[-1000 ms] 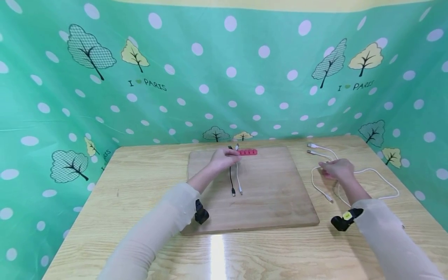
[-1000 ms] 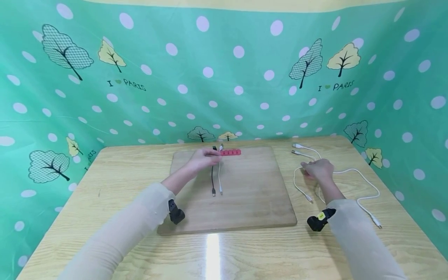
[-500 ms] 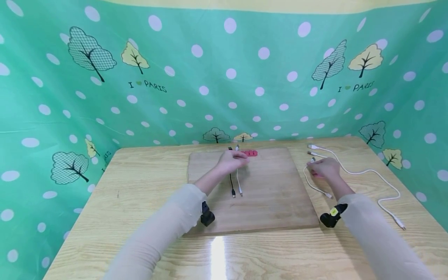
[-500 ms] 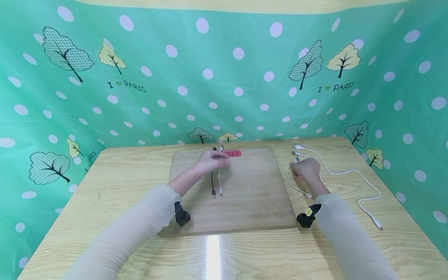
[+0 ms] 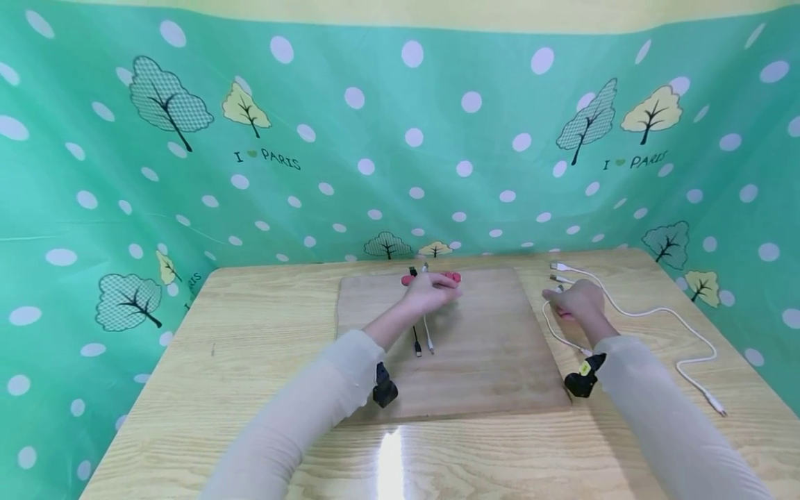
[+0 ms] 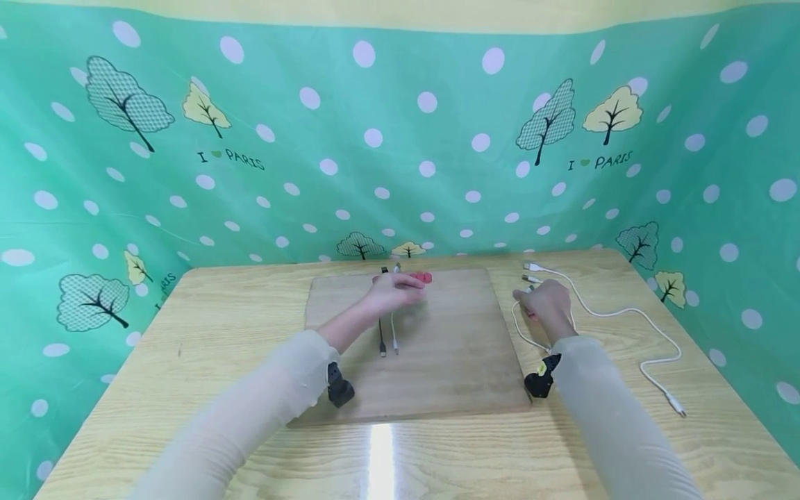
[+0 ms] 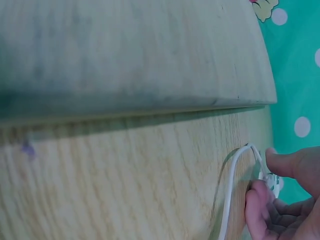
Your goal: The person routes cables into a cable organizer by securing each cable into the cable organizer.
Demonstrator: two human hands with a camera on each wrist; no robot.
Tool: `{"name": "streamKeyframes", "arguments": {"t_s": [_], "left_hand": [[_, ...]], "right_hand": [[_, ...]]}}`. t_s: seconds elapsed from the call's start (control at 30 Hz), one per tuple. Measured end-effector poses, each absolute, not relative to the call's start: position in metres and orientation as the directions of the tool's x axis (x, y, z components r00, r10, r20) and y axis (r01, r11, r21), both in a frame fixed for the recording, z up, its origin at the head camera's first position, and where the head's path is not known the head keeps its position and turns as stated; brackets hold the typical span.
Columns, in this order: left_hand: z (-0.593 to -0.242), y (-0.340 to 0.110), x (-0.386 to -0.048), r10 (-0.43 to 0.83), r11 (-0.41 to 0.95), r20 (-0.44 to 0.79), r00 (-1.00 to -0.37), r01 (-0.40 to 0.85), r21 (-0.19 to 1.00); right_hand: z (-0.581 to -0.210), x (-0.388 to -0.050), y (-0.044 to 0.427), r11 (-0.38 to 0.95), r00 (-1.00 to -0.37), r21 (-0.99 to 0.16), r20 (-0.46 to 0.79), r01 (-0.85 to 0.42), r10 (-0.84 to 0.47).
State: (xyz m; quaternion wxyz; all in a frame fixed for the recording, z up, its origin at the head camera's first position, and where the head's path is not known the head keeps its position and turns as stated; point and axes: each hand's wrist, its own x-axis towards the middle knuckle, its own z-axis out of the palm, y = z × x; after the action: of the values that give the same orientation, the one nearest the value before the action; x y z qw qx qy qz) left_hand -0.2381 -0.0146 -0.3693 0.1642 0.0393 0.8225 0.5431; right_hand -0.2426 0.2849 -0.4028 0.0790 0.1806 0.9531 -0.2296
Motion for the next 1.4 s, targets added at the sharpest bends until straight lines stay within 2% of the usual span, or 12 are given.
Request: {"name": "streamKeyframes", "arguments": {"t_s": [0.2,0.3,0.43,0.5,0.7,0.9,1.0,1.13,1.3,1.4], "left_hand": [[-0.372,-0.007,-0.236,0.268,0.403,-0.221,-0.938,-0.100,0.910],[-0.374,-0.003,-0.235,0.264,0.382,-0.234,-0.936,-0.121,0.916],[-0.378,0.002,-0.234,0.251,0.375,-0.256,-0.933,-0.150,0.915],[-0.380,0.004,-0.233,0.253,0.367,-0.260,-0.932,-0.157,0.917],[-0.384,0.014,-0.230,0.272,0.317,-0.269,-0.924,-0.178,0.932],[-0.388,0.029,-0.231,0.265,0.301,-0.309,-0.913,-0.226,0.926],[-0.391,0.037,-0.232,0.270,0.271,-0.327,-0.906,-0.254,0.929],[-0.394,0.047,-0.233,0.290,0.227,-0.341,-0.894,-0.282,0.932],[-0.398,0.057,-0.235,0.318,0.177,-0.359,-0.878,-0.317,0.932],[-0.399,0.061,-0.235,0.339,0.155,-0.365,-0.867,-0.331,0.931]], "right_hand": [[-0.404,-0.243,0.288,0.818,-0.913,-0.410,-0.251,0.403,0.323],[-0.408,-0.245,0.291,0.757,-0.901,-0.491,-0.276,0.431,0.334],[-0.410,-0.247,0.294,0.599,-0.882,-0.647,-0.339,0.472,0.329],[-0.411,-0.246,0.296,0.538,-0.872,-0.687,-0.363,0.488,0.328],[-0.408,-0.246,0.302,0.344,-0.847,-0.775,-0.458,0.530,0.271],[-0.398,-0.243,0.304,0.116,-0.788,-0.782,-0.593,0.613,0.167],[-0.396,-0.241,0.305,0.073,-0.768,-0.769,-0.618,0.635,0.167],[-0.395,-0.240,0.305,0.091,-0.769,-0.767,-0.618,0.635,0.161],[-0.390,-0.237,0.304,0.110,-0.797,-0.790,-0.595,0.603,0.100],[-0.387,-0.236,0.303,0.073,-0.811,-0.808,-0.584,0.585,0.039]]}}
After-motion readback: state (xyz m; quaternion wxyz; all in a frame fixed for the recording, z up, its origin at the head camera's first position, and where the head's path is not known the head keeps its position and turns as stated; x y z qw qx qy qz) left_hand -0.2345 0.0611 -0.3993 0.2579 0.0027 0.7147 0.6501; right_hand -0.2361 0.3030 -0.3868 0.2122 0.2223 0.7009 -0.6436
